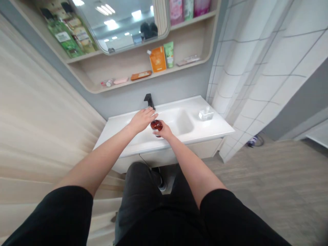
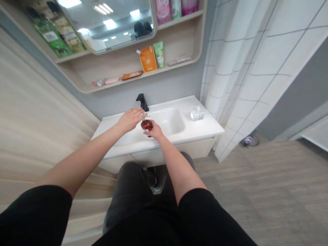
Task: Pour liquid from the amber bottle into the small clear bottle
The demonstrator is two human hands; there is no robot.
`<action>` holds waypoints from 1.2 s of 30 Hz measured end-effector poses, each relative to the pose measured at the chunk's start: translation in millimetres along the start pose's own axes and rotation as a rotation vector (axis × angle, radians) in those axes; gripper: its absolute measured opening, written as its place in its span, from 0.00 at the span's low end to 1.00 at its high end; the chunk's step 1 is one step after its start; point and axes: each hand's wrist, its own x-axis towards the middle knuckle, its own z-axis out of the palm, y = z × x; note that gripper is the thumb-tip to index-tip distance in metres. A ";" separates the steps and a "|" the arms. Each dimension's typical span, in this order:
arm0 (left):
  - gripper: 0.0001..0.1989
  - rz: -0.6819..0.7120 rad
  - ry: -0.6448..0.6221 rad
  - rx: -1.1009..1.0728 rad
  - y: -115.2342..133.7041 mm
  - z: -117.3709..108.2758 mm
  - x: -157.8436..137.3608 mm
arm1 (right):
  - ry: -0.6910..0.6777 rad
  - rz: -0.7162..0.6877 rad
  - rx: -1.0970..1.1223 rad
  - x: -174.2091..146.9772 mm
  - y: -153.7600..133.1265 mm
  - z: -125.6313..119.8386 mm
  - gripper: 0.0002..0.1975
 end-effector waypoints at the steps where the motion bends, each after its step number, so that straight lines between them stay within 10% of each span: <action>1: 0.28 0.004 -0.002 -0.001 0.6 -0.8 0.5 | 0.000 -0.004 -0.002 -0.2 -0.7 -0.4 0.47; 36: 0.24 0.146 0.037 0.130 10.2 0.4 -1.3 | -0.024 -0.008 0.075 1.4 5.5 0.5 0.47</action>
